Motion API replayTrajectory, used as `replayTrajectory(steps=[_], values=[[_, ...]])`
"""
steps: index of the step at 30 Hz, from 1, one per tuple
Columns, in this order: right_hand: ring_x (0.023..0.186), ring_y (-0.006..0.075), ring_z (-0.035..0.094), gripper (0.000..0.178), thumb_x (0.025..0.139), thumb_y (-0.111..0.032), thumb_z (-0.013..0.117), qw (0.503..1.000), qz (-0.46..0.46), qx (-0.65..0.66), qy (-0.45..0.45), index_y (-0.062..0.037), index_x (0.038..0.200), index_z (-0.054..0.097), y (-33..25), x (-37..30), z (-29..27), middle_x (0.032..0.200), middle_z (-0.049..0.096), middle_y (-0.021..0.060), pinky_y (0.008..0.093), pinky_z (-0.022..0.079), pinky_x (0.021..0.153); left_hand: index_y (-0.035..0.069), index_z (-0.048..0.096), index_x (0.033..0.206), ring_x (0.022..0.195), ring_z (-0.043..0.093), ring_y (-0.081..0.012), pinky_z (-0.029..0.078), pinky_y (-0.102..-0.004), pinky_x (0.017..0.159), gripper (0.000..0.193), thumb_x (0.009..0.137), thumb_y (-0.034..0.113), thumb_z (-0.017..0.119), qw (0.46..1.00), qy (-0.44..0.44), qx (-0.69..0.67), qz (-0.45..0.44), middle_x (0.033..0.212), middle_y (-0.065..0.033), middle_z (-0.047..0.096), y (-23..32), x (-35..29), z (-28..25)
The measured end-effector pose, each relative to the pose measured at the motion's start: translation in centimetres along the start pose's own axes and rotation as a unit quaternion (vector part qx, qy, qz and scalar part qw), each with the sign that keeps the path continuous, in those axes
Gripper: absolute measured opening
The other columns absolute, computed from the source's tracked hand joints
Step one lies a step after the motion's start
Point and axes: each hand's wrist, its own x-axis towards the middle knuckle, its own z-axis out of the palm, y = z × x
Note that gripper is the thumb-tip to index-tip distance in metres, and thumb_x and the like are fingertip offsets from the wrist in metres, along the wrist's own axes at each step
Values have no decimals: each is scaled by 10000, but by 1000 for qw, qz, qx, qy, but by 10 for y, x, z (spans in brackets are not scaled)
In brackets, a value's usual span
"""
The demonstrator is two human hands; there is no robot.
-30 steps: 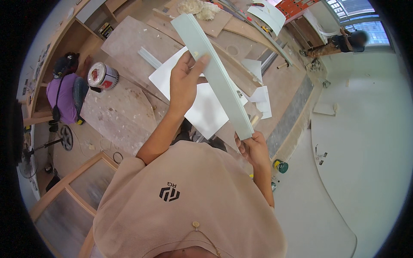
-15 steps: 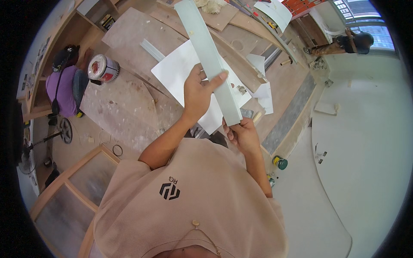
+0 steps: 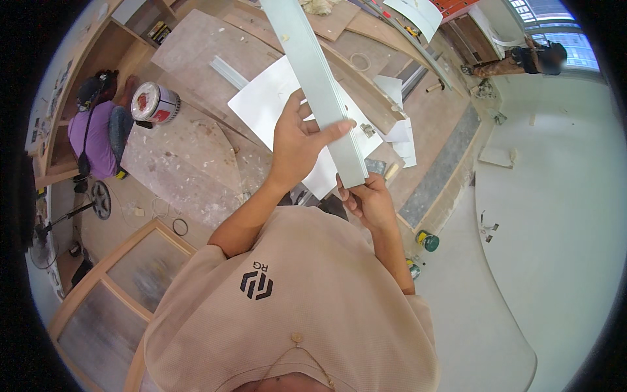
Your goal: The person removes a white cabinet door from a wall-mounted unit and carries it to a workbench. They then handle a long wooden trim piece and a white door panel, aligning the trim with the door's edge and inspecting the fit. The person also briefly handles a metal hinge component.
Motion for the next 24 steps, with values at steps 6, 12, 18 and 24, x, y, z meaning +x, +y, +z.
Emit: replayTrajectory(steps=[6,12,18,24], values=[[483,65,457,88,918,5,537,999,9,23,-34,48,911,613,7,0,7,705,572,50,205,281,365,-101,551,1237,801,718,-155,584,-271,677,427,994,241,632,996,14,-11,-84,906,-139,733,-4,8,-13],[589,74,508,196,989,-109,542,998,39,-45,2,-2,1117,644,15,13,-5,777,599,40,227,395,470,-29,511,1300,885,707,-244,572,-366,796,404,1072,302,466,988,43,-85,-125,1009,-129,673,-11,25,-38],[738,112,581,344,1022,-241,565,965,-18,-236,114,-102,1336,590,77,6,-93,942,645,53,244,488,639,65,560,1010,710,540,-111,482,-277,591,452,952,507,629,948,281,-1,-149,880,-32,538,-48,114,-196],[734,138,626,366,1007,-267,593,930,93,-224,275,-81,1321,574,172,-63,-212,938,670,74,272,519,635,-2,557,1203,905,632,-262,557,-434,811,431,889,228,742,937,313,-53,-149,1065,-133,617,-171,189,-434]])
